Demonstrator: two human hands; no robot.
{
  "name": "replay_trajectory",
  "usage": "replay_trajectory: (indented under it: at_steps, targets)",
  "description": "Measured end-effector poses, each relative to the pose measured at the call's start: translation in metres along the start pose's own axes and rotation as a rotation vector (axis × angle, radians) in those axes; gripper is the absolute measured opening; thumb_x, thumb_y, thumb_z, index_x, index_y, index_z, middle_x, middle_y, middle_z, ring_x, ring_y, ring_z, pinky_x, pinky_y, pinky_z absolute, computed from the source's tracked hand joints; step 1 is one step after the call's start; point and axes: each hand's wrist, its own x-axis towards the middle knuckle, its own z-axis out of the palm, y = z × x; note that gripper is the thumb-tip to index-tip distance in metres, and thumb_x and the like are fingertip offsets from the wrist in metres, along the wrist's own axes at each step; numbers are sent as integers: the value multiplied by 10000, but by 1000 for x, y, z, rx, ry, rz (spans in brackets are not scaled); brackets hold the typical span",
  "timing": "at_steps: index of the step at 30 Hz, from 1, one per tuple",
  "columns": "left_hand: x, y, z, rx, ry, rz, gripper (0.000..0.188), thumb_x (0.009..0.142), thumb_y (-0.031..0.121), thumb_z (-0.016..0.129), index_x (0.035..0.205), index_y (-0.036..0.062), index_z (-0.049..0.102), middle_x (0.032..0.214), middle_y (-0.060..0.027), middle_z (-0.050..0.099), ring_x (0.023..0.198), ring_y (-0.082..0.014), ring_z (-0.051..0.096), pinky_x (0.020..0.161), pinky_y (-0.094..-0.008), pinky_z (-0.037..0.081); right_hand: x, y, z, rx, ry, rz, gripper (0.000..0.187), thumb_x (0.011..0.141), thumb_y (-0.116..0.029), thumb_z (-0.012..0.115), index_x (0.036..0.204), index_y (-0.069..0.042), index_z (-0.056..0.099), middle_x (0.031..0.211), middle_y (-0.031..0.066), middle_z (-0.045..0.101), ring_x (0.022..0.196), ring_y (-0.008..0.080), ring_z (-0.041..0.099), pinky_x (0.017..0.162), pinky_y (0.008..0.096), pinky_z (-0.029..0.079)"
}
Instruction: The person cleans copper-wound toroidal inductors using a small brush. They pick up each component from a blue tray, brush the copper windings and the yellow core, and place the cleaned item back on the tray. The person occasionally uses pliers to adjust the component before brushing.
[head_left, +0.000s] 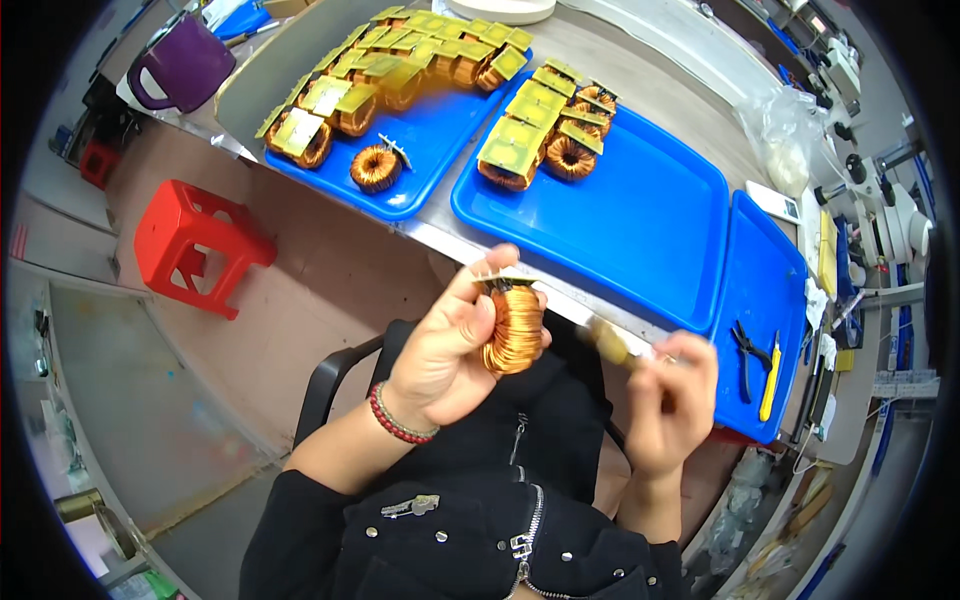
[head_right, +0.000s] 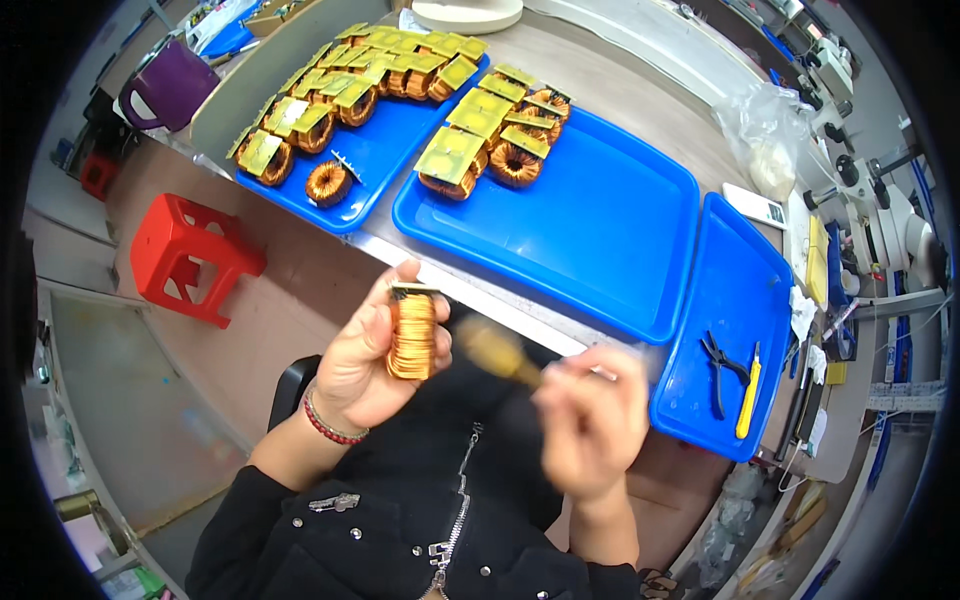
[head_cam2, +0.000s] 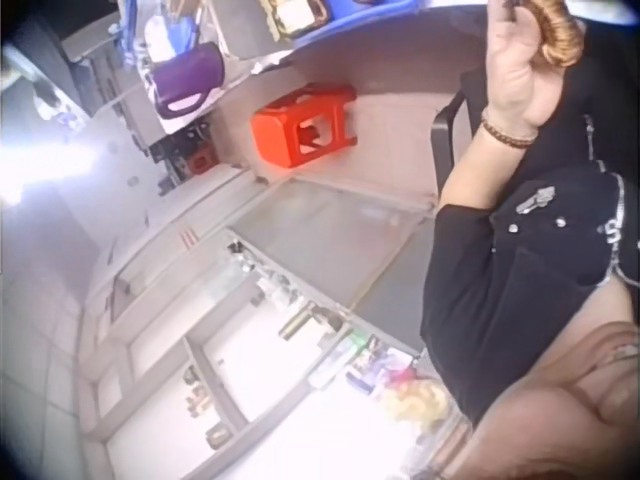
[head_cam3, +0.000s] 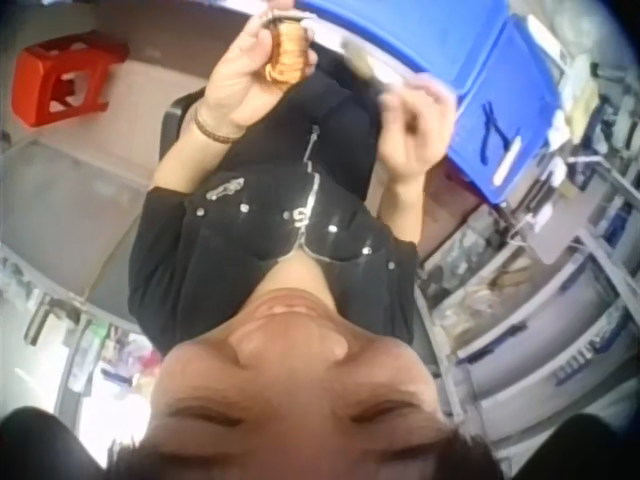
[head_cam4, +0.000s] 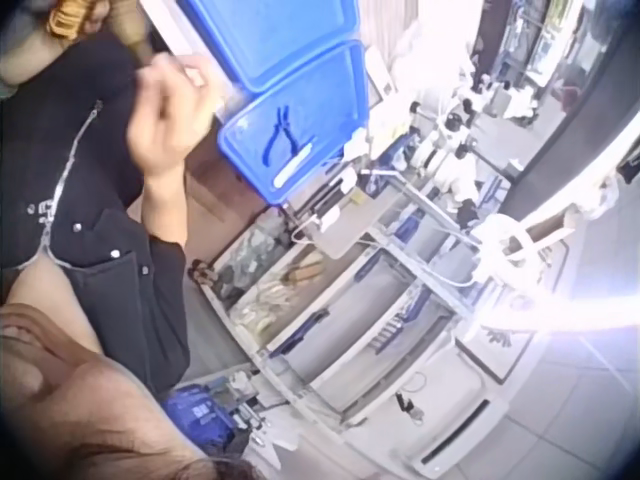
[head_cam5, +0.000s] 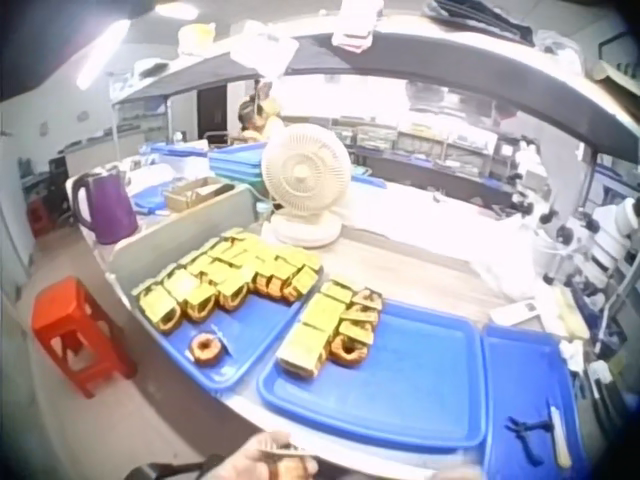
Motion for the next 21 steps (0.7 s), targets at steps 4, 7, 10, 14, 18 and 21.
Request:
replay_trajectory:
  at_steps: [4,7,10,14,18,21]
  targets:
    - [3,-10,7,-76,37,-33,341,854,184,580,1144,102,421,1030,-134,552,911,-235,568,802,-363,469,-7,-4,17,163,-108,-17,132,676,6,685,790,-43,642,881,139,570,600,179,577,485,256,475]
    - [5,-3,-7,-147,120,-46,309,807,183,614,1058,56,485,958,-130,564,763,-189,535,601,-261,427,-11,17,4,-28,8,149,100,718,-12,671,810,-28,634,895,138,559,539,145,543,466,244,434]
    - [5,6,-17,-309,88,-207,273,789,208,553,975,9,539,944,-125,563,713,-188,512,503,-247,404,-10,11,0,8,43,16,101,726,-38,683,812,-20,633,891,130,552,539,134,513,479,219,419]
    - [7,-7,-10,-55,225,-175,454,776,333,449,1087,9,521,982,-141,539,770,-223,484,663,-319,432,-19,-7,29,94,-181,-20,181,690,-83,724,850,-47,647,911,109,563,491,122,523,445,225,428]
    - [-5,-1,3,71,280,-188,543,862,338,373,1265,-25,387,1048,-172,536,925,-281,521,792,-373,420,-20,-4,37,62,-152,-46,178,669,-89,734,826,-63,654,908,109,571,504,138,578,457,234,465]
    - [-5,6,3,92,203,-57,569,904,349,341,1336,-17,283,1095,-194,514,955,-278,521,802,-368,421,1,19,23,-388,-66,1,35,738,-37,642,762,-62,645,872,158,583,588,253,597,472,323,459]
